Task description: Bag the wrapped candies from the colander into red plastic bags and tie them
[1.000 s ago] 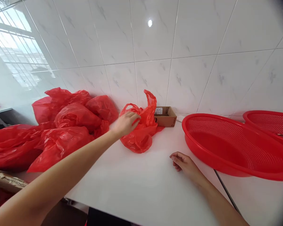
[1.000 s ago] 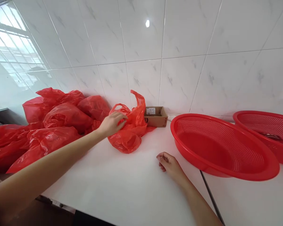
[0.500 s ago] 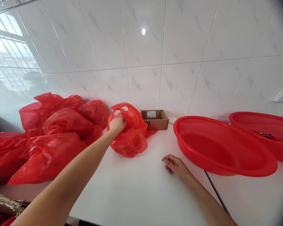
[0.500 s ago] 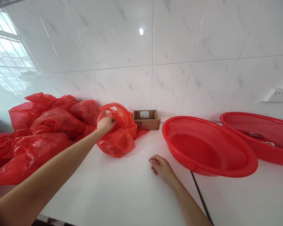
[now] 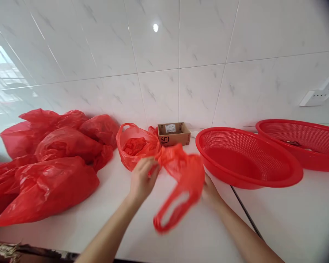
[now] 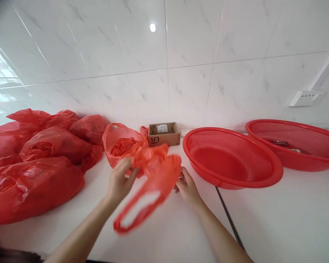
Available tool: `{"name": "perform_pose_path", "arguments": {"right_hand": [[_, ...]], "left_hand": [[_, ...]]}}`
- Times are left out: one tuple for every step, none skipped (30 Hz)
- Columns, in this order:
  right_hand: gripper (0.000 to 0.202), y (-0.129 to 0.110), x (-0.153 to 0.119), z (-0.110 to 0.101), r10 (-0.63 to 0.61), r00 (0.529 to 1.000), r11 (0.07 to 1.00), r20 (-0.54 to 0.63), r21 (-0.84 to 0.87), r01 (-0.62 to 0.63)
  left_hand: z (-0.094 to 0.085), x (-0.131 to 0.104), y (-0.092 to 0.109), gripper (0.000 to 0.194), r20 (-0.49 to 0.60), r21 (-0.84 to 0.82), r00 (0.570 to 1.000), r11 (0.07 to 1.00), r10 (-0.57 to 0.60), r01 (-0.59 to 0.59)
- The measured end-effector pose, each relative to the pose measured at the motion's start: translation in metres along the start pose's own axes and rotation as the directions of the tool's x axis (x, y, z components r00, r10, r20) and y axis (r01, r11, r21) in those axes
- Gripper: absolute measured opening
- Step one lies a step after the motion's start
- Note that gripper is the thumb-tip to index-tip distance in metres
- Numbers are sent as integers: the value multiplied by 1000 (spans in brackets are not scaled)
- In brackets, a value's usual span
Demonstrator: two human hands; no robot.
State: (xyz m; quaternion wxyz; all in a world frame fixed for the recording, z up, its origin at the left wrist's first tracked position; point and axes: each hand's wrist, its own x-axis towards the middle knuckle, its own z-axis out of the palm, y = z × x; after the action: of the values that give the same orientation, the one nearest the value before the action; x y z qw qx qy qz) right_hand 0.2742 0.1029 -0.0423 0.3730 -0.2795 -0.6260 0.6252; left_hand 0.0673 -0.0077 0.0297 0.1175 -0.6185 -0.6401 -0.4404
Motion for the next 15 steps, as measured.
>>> {"name": "perform_pose_path", "arguments": {"right_hand": [[34, -3, -1, 0, -14, 1000, 999, -22, 39, 15], [33, -5, -1, 0, -16, 999, 998, -41, 57, 18], [32, -7, -1, -1, -11, 998, 999, -66, 52, 14], [31, -9, -1, -2, -11, 994, 1000, -106, 21, 13], [29, -11, -2, -4, -29, 988, 999, -153, -30, 25], [26, -14, -4, -4, -77, 977, 994, -201, -96, 58], [23, -18, -8, -3, -148, 959, 979, -240, -171, 108], [19, -23, -14, 0, -231, 937, 954, -261, -248, 166], [15, -29, -22, 5, -315, 915, 920, -253, -318, 229], [11, -35, -31, 13, -385, 900, 882, -205, -367, 294], [7, -40, -41, 22, -432, 894, 848, -121, -393, 356], [7, -44, -51, 32, -452, 892, 819, -9, -401, 410], [11, -46, -59, 43, -441, 891, 799, 112, -404, 446], [14, -46, -65, 52, -405, 889, 781, 214, -426, 458], [18, -43, -68, 59, -348, 895, 753, 280, -485, 444]], "left_hand": [[7, -21, 2, 17, 19, -16, 1000, 1000, 11, -11], [12, -40, 3, 17, 39, -33, 999, 999, 18, -17], [17, -56, 3, 18, 51, -50, 999, 999, 3, -1], [19, -69, 2, 18, 58, -65, 998, 997, -35, 38], [20, -80, 1, 18, 61, -75, 994, 993, -87, 91], [19, -88, 0, 17, 61, -82, 987, 985, -146, 150], [18, -95, -1, 16, 61, -85, 978, 975, -200, 205], [15, -100, -2, 15, 67, -88, 968, 965, -241, 246], [13, -103, -2, 16, 78, -95, 961, 957, -267, 274], [11, -105, -2, 16, 94, -107, 954, 950, -284, 294], [9, -106, 0, 17, 110, -125, 948, 942, -297, 310], [7, -107, 3, 18, 121, -150, 943, 933, -311, 327], [6, -107, 7, 18, 127, -181, 938, 922, -322, 341], [6, -108, 11, 18, 131, -219, 934, 909, -332, 354], [5, -108, 16, 17, 138, -263, 931, 894, -338, 364]]}}
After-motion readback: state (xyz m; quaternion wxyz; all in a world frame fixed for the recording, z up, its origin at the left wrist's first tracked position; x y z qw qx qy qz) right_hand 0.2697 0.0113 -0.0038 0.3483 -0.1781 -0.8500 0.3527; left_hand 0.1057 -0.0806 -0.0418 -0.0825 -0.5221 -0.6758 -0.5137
